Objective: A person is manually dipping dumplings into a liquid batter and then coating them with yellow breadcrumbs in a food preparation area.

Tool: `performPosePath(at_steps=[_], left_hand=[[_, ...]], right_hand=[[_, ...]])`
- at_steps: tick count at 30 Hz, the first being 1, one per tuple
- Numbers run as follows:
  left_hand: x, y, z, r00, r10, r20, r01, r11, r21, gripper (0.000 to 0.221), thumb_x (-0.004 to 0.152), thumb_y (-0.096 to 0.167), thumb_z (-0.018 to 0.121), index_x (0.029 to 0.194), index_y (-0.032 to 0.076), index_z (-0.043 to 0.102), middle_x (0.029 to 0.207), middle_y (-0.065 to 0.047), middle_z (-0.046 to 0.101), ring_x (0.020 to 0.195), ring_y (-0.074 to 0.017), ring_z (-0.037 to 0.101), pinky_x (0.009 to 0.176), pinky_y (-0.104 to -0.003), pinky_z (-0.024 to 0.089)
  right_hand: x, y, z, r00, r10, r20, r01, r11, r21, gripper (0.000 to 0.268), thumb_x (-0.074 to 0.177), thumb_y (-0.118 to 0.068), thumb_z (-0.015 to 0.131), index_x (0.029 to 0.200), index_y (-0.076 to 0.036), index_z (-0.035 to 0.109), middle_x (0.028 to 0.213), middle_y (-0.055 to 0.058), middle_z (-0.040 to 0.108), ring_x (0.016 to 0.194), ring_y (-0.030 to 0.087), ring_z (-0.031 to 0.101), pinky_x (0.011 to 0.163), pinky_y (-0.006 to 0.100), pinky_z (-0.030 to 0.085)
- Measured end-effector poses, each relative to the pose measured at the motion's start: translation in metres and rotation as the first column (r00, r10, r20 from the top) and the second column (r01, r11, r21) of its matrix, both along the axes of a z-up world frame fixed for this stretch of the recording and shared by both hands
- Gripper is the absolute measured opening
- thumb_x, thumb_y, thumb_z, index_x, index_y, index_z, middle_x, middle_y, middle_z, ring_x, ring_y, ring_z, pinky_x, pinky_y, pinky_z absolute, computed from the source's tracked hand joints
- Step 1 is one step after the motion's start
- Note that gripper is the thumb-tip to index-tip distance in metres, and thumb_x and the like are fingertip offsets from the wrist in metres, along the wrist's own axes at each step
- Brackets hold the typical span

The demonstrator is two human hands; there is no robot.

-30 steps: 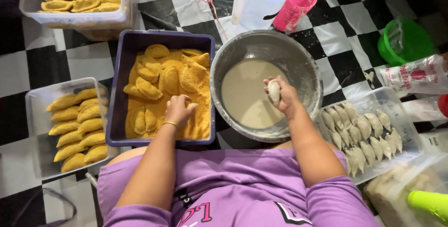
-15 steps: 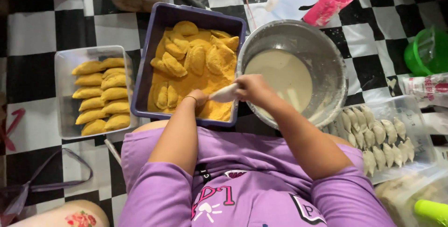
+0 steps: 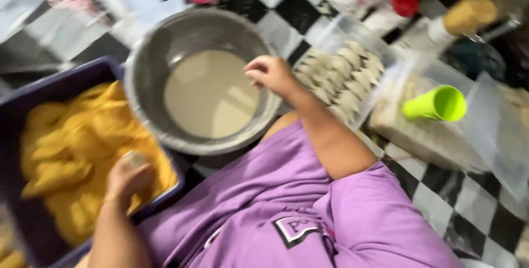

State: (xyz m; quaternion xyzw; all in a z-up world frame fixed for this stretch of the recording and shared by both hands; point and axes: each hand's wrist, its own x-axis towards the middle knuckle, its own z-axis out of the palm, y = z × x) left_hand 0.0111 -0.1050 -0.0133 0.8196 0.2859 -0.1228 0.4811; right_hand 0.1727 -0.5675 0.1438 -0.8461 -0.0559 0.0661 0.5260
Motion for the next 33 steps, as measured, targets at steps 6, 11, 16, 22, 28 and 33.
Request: performPosePath(at_steps=[6,11,16,22,28,33], left_hand=[[-0.001,0.001,0.074,0.992,-0.069,0.109,0.012,0.890,0.455,0.053,0.087,0.033,0.086,0.117,-0.008,0.071,0.104,-0.024,0.072,0.089,-0.0387,0.068,0.078,-0.046,0.054],[-0.019,0.043,0.010,0.971,0.084,0.225,-0.154,0.937,0.313,0.052,0.126,0.038,0.069,0.117,-0.013,0.069,0.093,-0.019,0.066,0.079,-0.0270,0.057,0.071,-0.038,0.048],[0.016,0.003,0.065,0.960,0.104,-0.258,-0.174,0.949,-0.263,0.067,0.119,0.042,0.038,0.149,-0.018,0.043,0.065,-0.034,0.056,0.065,-0.0464,0.058,0.098,-0.052,0.046],[0.022,-0.034,0.080,0.955,0.066,-0.288,-0.115,0.981,-0.156,0.039,0.090,-0.008,0.073,0.125,-0.014,0.058,0.092,-0.035,0.071,0.079,-0.0403,0.067,0.069,-0.046,0.051],[0.014,-0.048,0.117,0.993,0.071,-0.090,-0.026,0.904,0.428,0.050,0.106,0.035,0.074,0.131,-0.009,0.069,0.114,-0.028,0.072,0.099,-0.0358,0.067,0.078,-0.045,0.053],[-0.016,0.041,0.011,0.970,0.243,0.030,-0.244,0.960,0.134,0.051,0.129,0.033,0.049,0.107,-0.012,0.062,0.092,-0.020,0.061,0.075,-0.0274,0.054,0.067,-0.039,0.048]], right_hand=[[0.021,-0.277,-0.095,0.925,-0.320,0.207,0.378,0.835,-0.399,0.017,0.085,-0.006,0.070,0.101,-0.003,0.075,0.086,0.008,0.073,0.072,0.020,0.064,0.069,0.033,0.054],[0.011,-0.422,-0.148,0.860,-0.382,0.339,0.507,0.565,-0.650,0.020,0.085,-0.001,0.068,0.102,0.000,0.079,0.099,0.019,0.076,0.086,0.036,0.071,0.084,0.043,0.056],[0.035,-0.405,-0.162,0.879,-0.452,0.152,0.424,0.594,-0.684,0.025,0.090,-0.015,0.072,0.113,-0.007,0.076,0.101,0.012,0.076,0.088,0.031,0.069,0.080,0.042,0.055],[0.072,-0.343,-0.153,0.915,-0.301,0.271,0.403,0.734,-0.547,0.023,0.090,-0.018,0.073,0.108,-0.004,0.077,0.103,0.009,0.077,0.088,0.029,0.070,0.081,0.038,0.054],[0.091,-0.265,-0.082,0.918,-0.379,-0.116,0.183,0.664,-0.725,0.034,0.102,-0.022,0.058,0.135,-0.013,0.064,0.138,0.010,0.060,0.109,0.024,0.061,0.091,0.041,0.052],[0.111,-0.404,-0.200,0.828,-0.446,0.339,0.512,0.355,-0.782,0.025,0.092,-0.013,0.063,0.114,-0.004,0.071,0.117,0.023,0.064,0.102,0.042,0.061,0.087,0.049,0.051]])
